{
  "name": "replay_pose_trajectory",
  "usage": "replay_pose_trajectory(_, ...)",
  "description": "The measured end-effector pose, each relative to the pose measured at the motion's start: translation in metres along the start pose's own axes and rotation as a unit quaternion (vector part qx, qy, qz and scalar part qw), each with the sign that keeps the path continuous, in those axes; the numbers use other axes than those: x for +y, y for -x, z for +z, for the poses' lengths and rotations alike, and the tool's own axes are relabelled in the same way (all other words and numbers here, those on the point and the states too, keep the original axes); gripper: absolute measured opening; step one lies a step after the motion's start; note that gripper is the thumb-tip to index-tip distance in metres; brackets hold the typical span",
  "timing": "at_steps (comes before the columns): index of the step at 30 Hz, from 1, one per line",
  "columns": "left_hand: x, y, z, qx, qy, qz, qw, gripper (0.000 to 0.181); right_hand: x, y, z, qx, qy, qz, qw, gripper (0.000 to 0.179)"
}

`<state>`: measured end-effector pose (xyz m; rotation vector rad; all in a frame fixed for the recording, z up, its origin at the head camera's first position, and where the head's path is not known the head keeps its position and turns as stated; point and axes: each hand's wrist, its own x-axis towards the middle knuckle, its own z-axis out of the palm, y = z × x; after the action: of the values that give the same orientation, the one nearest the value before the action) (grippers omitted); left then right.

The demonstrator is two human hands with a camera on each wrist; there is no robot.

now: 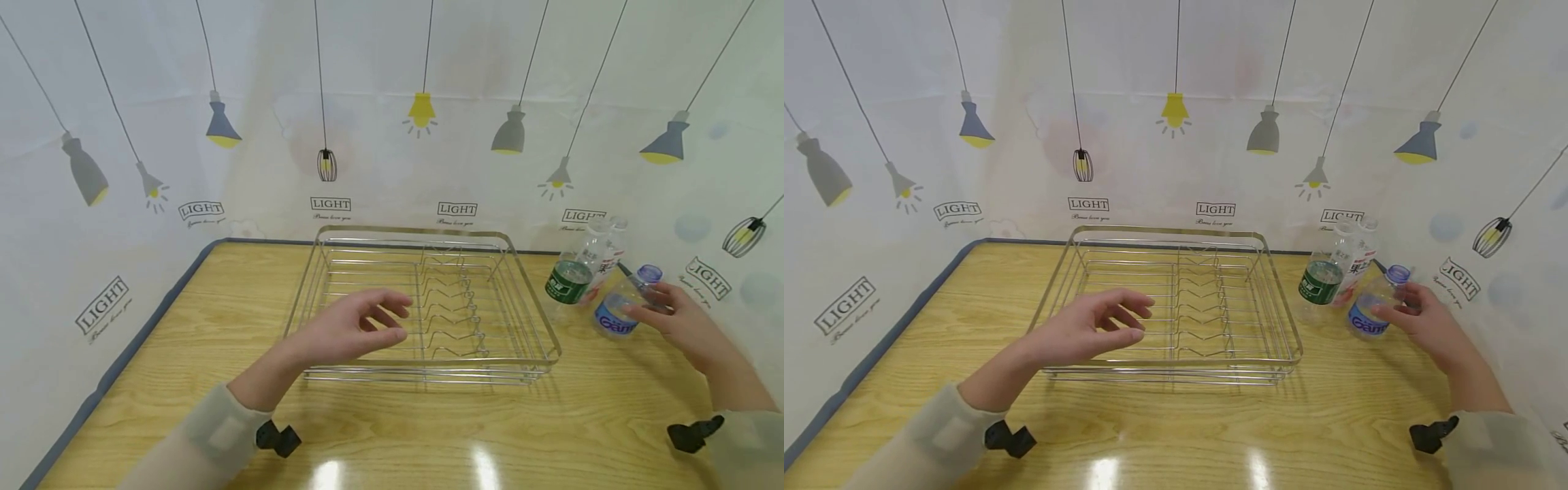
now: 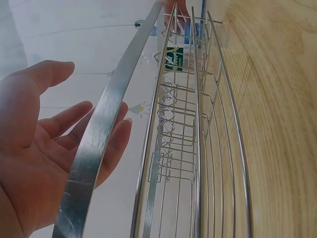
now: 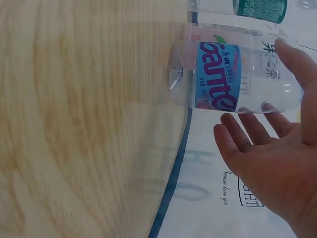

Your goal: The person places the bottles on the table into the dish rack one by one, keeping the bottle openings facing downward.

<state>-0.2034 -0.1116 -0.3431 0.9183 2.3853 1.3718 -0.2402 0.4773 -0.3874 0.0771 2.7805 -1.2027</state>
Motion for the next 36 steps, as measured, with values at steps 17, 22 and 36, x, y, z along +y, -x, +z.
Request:
replay_pose_trajectory(17,-0.002,0.001,-0.001,0.003,-0.005,-0.002,1.0000,0.051,-0.016,0.008,0.007,0.108,0.043,-0.028,0.9929,0.090)
replay_pose_trajectory(22,-0.003,0.002,-0.002,0.004,-0.002,0.003,1.0000,0.051,-0.030,0.018,0.009,0.159,0.027,-0.061,0.9850,0.069)
replay_pose_trajectory(36,-0.003,0.000,-0.002,0.006,-0.007,0.008,0.9999,0.051,-0.090,0.040,0.022,0.144,-0.055,-0.213,0.9649,0.038)
